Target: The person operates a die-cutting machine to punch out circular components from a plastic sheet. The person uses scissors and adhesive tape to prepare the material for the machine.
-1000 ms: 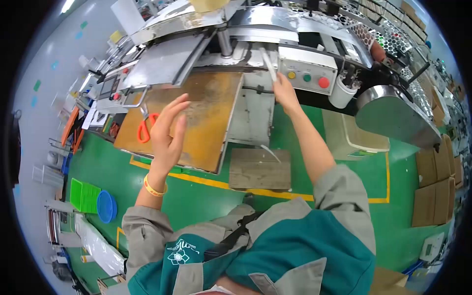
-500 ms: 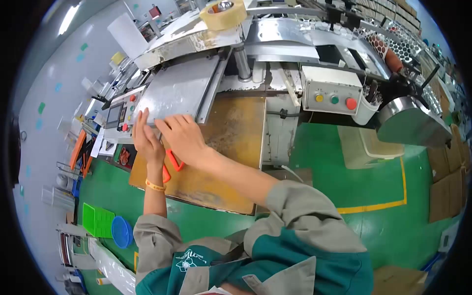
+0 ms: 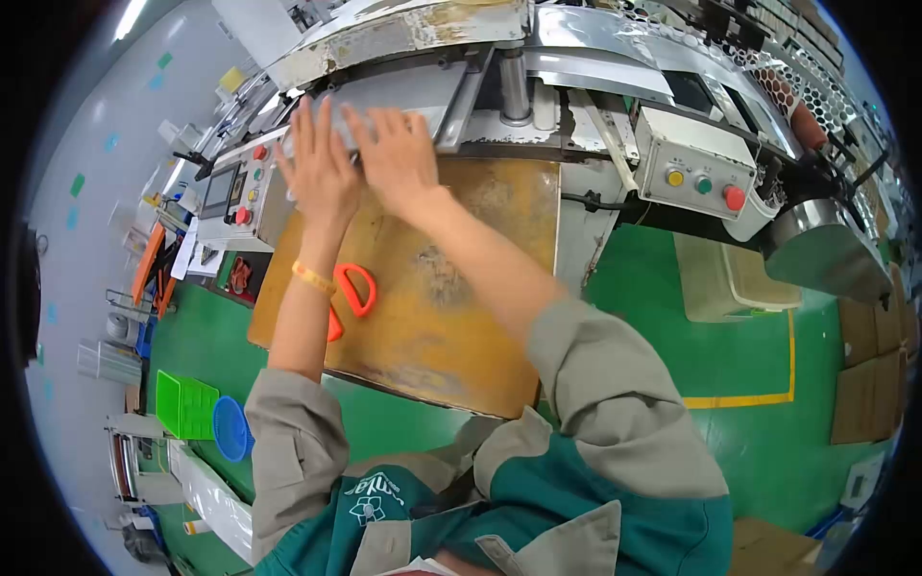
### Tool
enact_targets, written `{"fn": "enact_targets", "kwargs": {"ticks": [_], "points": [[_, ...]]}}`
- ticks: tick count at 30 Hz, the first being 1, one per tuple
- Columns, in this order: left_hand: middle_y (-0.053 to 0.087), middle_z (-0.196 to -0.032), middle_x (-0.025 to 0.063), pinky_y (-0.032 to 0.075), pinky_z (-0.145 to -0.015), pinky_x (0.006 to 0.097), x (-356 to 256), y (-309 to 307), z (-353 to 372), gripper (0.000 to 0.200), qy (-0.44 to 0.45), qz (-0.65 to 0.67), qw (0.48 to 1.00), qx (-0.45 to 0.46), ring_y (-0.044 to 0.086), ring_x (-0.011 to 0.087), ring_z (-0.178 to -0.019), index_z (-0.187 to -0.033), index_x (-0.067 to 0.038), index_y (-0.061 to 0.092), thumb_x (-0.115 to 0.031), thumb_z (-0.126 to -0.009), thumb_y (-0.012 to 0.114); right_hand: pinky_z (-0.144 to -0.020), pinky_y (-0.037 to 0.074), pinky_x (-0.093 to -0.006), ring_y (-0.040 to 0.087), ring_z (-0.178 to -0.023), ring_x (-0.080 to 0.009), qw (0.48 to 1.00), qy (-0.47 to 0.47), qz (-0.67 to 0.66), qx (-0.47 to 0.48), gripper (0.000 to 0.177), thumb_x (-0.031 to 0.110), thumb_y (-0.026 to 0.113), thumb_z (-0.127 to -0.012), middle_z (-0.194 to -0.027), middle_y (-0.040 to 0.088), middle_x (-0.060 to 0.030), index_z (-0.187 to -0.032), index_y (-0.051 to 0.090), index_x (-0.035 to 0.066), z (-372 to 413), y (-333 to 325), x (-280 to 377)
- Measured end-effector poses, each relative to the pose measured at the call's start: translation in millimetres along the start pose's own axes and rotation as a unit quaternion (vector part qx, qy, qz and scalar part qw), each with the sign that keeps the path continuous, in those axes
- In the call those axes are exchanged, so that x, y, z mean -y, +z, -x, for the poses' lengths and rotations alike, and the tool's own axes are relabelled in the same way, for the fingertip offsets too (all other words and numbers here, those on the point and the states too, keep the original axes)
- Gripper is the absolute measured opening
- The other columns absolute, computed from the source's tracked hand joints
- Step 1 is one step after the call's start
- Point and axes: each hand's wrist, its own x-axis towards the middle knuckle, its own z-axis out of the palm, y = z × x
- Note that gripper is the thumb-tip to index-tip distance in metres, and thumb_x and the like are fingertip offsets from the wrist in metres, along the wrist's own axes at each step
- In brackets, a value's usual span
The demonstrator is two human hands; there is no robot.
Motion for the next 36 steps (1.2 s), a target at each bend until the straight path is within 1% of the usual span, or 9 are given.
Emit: {"fn": "enact_targets", "kwargs": {"ticks": [6, 10, 14, 15, 19, 20, 29, 33, 36], "points": [[0.023, -0.145, 0.0152, 0.006, -0.105, 0.0579, -0.6, 76.4, -43.2, 0.048, 0.049, 0.036, 0.998, -0.019, 0.024, 0.0297, -0.133, -0.139, -0.020, 0.032, -0.033, -0.093, 0.039, -0.093, 0.033, -0.0410, 0.045, -0.111, -0.0299, 0.988, 0.088, -0.127, 0.013, 0.042, 0.006, 0.050, -0.082, -0.115, 0.051, -0.0129, -0.124, 0.045, 0.007, 4.5, -22.3, -35.5], [0.017, -0.146, 0.0202, 0.004, -0.104, 0.0604, -2.6, 114.7, -68.8, 0.056, 0.090, 0.102, 0.989, -0.049, 0.019, 0.0353, -0.134, -0.141, -0.019, 0.025, -0.040, -0.091, 0.041, -0.077, 0.041, -0.0460, 0.055, -0.091, -0.0381, 0.921, 0.266, -0.261, 0.110, 0.024, 0.019, 0.040, -0.093, -0.095, 0.057, -0.0213, -0.110, 0.050, 0.004, 60.0, -25.7, -39.2], [0.015, -0.146, 0.0205, 0.004, -0.103, 0.0625, 3.1, 151.0, -81.0, 0.063, 0.120, 0.133, 0.979, -0.093, 0.017, 0.0344, -0.135, -0.142, -0.017, 0.022, -0.044, -0.090, 0.044, -0.061, 0.044, -0.0393, 0.059, -0.068, -0.0319, 0.894, 0.319, -0.209, 0.235, 0.023, 0.021, 0.040, -0.094, -0.070, 0.058, -0.0144, -0.087, 0.050, 0.003, 109.3, -18.1, -48.2], [0.020, -0.142, 0.0282, 0.020, -0.100, 0.0611, 8.6, 155.6, -80.4, 0.063, 0.130, 0.070, 0.988, -0.044, 0.018, 0.0405, -0.133, -0.137, -0.003, 0.031, -0.041, -0.088, 0.044, -0.056, 0.044, -0.0359, 0.059, -0.061, -0.0284, 0.898, 0.317, -0.194, 0.235, 0.026, 0.022, 0.039, -0.095, -0.062, 0.058, -0.0113, -0.082, 0.050, 0.002, 117.1, -17.2, -46.0], [0.018, -0.144, 0.0240, 0.016, -0.100, 0.0652, 12.6, 181.4, -86.6, 0.069, 0.156, 0.123, 0.978, -0.070, 0.017, 0.0409, -0.133, -0.142, -0.011, 0.021, -0.040, -0.087, 0.050, -0.055, 0.044, -0.0379, 0.058, -0.057, -0.0299, 0.906, 0.310, -0.116, 0.262, 0.026, 0.023, 0.042, -0.094, -0.059, 0.056, -0.0123, -0.078, 0.051, 0.004, 112.3, -15.7, -39.5], [0.016, -0.146, 0.0203, 0.004, -0.102, 0.0630, 11.6, 195.4, -91.1, 0.064, 0.156, 0.153, 0.968, -0.126, 0.017, 0.0341, -0.135, -0.141, -0.016, 0.024, -0.045, -0.089, 0.046, -0.052, 0.042, -0.0380, 0.055, -0.054, -0.0306, 0.935, 0.268, -0.068, 0.221, 0.029, 0.026, 0.047, -0.091, -0.059, 0.054, -0.0141, -0.073, 0.051, 0.003, 109.7, -15.4, -35.5], [0.017, -0.147, 0.0145, 0.006, -0.104, 0.0618, 10.5, 205.3, -93.1, 0.062, 0.155, 0.198, 0.959, -0.128, 0.015, 0.0299, -0.136, -0.139, -0.019, 0.024, -0.044, -0.088, 0.048, -0.058, 0.042, -0.0386, 0.056, -0.063, -0.0331, 0.874, 0.405, -0.149, 0.225, 0.033, 0.032, 0.052, -0.088, -0.068, 0.059, -0.0181, -0.078, 0.059, 0.001, 120.6, -13.5, -27.8], [0.031, -0.140, 0.0138, 0.021, -0.102, 0.0513, 33.2, 136.9, -76.1, 0.046, 0.160, 0.202, 0.964, -0.070, 0.032, 0.0323, -0.126, -0.127, -0.012, 0.042, -0.030, -0.086, 0.055, -0.059, 0.044, -0.0330, 0.056, -0.061, -0.0275, 0.886, 0.410, -0.137, 0.166, 0.033, 0.031, 0.052, -0.088, -0.067, 0.061, -0.0133, -0.081, 0.061, 0.000, 109.1, -4.5, -45.0], [0.055, -0.110, 0.0123, 0.040, -0.081, 0.0414, 80.7, 114.5, -26.6, 0.021, 0.071, 0.282, 0.957, 0.001, 0.053, 0.0301, -0.098, -0.101, -0.007, 0.057, -0.020, -0.084, 0.057, -0.058, 0.043, -0.0271, 0.055, -0.062, -0.0146, 0.849, 0.445, -0.249, 0.138, 0.031, 0.029, 0.051, -0.090, -0.069, 0.061, -0.0057, -0.083, 0.062, 0.000, 96.5, 10.8, -63.7]]}}
